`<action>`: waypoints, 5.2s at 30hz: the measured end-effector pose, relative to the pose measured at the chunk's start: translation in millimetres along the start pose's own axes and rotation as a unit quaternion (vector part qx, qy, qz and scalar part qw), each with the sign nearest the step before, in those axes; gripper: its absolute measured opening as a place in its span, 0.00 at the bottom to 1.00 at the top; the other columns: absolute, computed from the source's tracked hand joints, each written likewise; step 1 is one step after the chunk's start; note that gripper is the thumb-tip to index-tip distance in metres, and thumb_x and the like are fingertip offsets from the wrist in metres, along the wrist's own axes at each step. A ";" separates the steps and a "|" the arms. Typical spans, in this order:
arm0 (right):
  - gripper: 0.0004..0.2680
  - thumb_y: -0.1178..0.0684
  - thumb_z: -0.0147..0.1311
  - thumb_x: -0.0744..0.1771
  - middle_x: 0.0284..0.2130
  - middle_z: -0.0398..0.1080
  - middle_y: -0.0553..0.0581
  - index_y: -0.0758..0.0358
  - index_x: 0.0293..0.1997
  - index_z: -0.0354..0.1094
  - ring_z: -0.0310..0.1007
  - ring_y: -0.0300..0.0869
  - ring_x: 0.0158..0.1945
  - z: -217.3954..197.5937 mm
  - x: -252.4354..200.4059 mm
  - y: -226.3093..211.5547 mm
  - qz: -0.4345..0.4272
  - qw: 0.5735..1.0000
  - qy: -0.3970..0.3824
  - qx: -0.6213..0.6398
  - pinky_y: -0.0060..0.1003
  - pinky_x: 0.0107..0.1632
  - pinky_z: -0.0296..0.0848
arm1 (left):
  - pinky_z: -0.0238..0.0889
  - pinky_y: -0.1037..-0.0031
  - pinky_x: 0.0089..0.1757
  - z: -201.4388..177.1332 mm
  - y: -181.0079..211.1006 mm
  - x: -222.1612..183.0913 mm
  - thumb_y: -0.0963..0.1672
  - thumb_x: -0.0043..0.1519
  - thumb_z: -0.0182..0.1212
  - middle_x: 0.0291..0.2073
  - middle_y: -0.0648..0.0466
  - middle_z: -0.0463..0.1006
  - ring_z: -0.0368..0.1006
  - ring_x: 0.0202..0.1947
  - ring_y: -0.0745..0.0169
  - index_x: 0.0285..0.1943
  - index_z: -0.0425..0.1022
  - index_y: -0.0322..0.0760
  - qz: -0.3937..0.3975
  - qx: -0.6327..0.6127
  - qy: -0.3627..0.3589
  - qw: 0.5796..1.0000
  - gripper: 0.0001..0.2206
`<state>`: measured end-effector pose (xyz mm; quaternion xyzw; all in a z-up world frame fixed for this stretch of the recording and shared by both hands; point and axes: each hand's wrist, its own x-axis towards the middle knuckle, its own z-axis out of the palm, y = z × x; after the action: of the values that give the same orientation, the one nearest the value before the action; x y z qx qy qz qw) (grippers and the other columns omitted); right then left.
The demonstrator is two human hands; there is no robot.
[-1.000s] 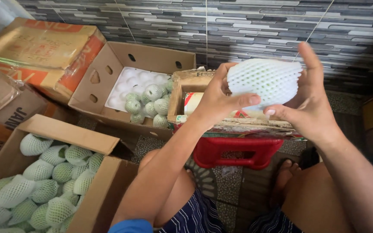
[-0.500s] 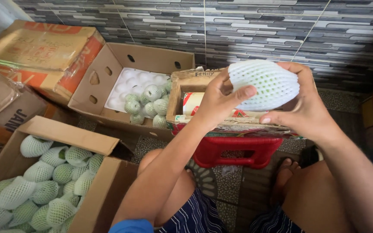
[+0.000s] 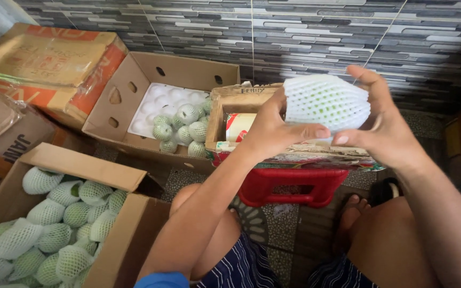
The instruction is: The person is manually packing guava fruits into protective foam sleeves and then placing them into a wooden crate for transport.
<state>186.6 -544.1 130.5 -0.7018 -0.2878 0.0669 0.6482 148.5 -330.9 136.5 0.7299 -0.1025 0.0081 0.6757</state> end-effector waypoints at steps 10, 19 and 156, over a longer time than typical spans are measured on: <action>0.29 0.57 0.66 0.56 0.53 0.68 0.57 0.60 0.62 0.53 0.68 0.41 0.56 -0.4 1.4 14.2 0.072 0.995 0.048 -0.053 0.36 0.52 0.71 | 0.66 0.52 0.62 6.4 -11.1 4.6 0.61 0.38 0.68 0.63 0.43 0.75 0.70 0.66 0.45 0.67 0.63 0.39 -0.031 -0.020 0.000 0.999 0.47; 0.30 0.54 0.57 0.61 0.65 0.66 0.62 0.65 0.72 0.53 0.70 0.50 0.66 -47.1 -5.6 14.1 0.049 0.984 0.089 0.148 0.44 0.56 0.79 | 0.71 0.79 0.43 -2.2 -47.4 34.8 0.45 0.62 0.63 0.38 0.59 0.79 0.75 0.39 0.67 0.41 0.77 0.45 -0.069 0.232 -0.117 0.963 0.03; 0.29 0.56 0.62 0.58 0.58 0.69 0.64 0.61 0.66 0.54 0.73 0.53 0.56 -12.5 -14.7 42.1 0.114 0.957 0.073 0.255 0.44 0.53 0.77 | 0.57 0.73 0.24 22.9 -74.3 74.1 0.46 0.66 0.55 0.27 0.59 0.84 0.72 0.22 0.68 0.43 0.82 0.43 0.213 0.218 0.138 0.942 0.10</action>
<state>193.7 -561.9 88.4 -0.5440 -0.1314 0.1602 0.8131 230.0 -358.9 72.5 0.8125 -0.1566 0.2746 0.4897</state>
